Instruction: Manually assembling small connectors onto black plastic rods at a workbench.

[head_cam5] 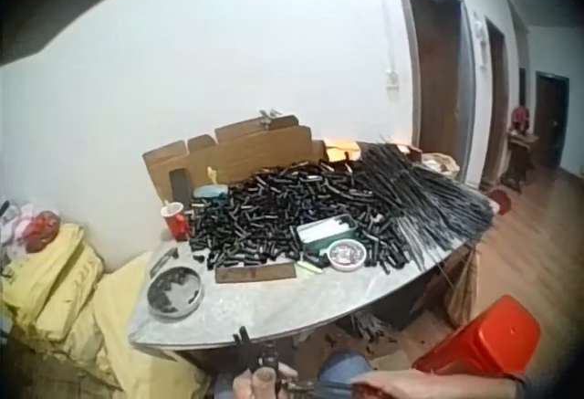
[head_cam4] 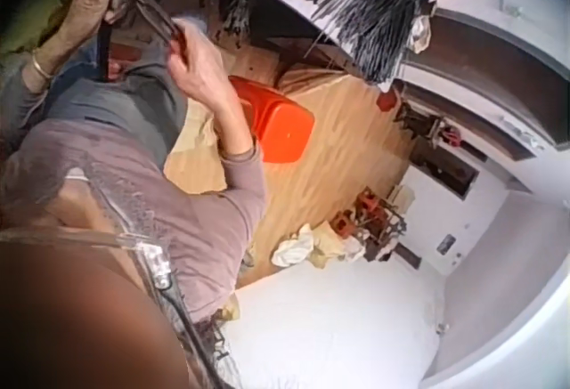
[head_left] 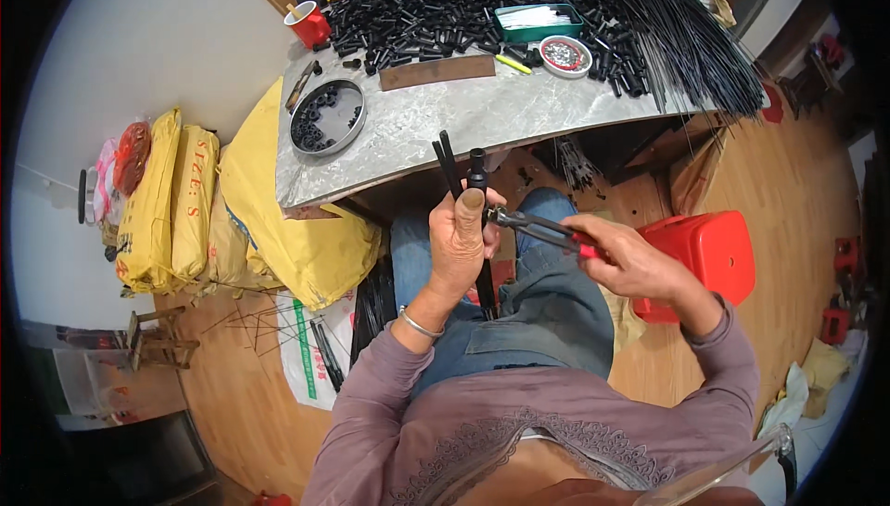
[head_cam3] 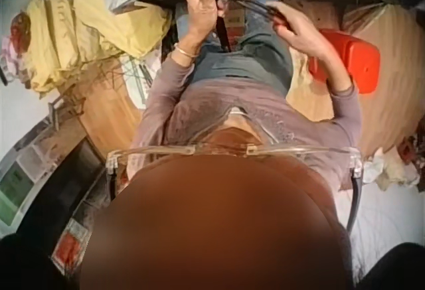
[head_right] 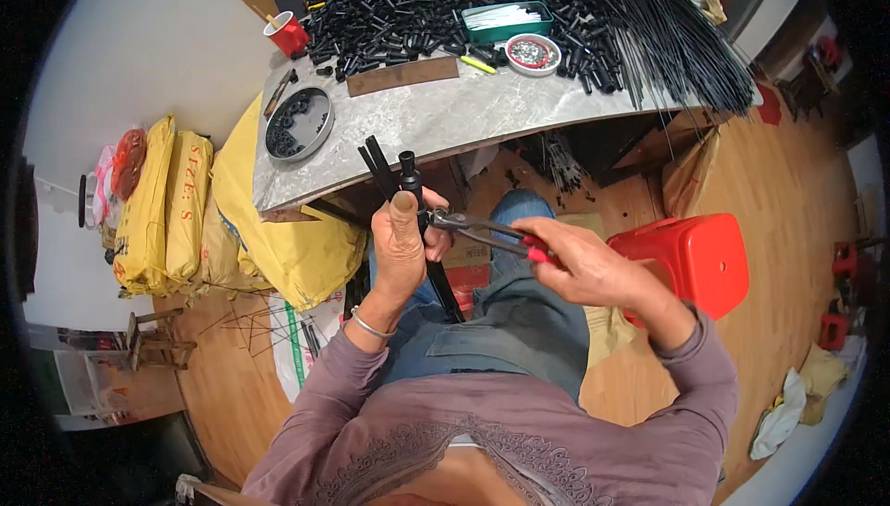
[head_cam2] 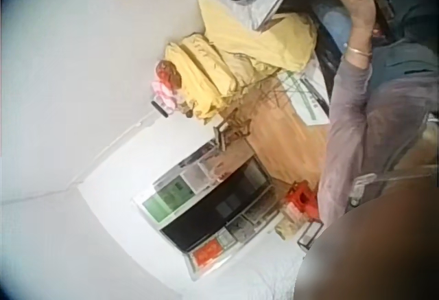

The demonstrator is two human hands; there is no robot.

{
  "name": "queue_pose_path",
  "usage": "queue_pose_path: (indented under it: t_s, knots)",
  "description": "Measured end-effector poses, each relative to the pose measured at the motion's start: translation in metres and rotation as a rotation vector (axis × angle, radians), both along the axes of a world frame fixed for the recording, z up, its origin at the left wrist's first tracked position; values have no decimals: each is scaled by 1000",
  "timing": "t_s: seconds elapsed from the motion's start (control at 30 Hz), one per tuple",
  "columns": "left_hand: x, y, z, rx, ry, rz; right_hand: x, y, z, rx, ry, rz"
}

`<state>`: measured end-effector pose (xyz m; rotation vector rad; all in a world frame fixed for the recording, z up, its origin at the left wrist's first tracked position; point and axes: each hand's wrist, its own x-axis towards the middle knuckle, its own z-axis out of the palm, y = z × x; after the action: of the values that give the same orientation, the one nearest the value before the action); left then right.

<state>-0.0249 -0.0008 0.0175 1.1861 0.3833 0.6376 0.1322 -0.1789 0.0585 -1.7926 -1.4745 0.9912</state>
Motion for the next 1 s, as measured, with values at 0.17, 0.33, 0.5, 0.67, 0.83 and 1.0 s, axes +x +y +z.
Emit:
queue_pose_path:
  t_s: [0.17, 0.33, 0.5, 0.67, 0.83, 1.0]
  knots:
    - [5, -1, 8, 33, 41, 37, -42, -7, -25, -262, 876, -171]
    - [6, 7, 7, 2, 56, -11, -40, -3, -28, -283, 1084, -76]
    - [5, 13, 5, -36, 18, -155, -30, 0, -1, -335, 1009, -74]
    - [8, 14, 7, -71, -19, -222, -28, -1, -5, -352, 901, -65]
    - [8, 18, 6, -100, -22, -277, -45, 1, -21, -366, 1024, -156]
    - [12, 30, 2, -178, -81, -442, -37, 6, -13, -427, 936, -130]
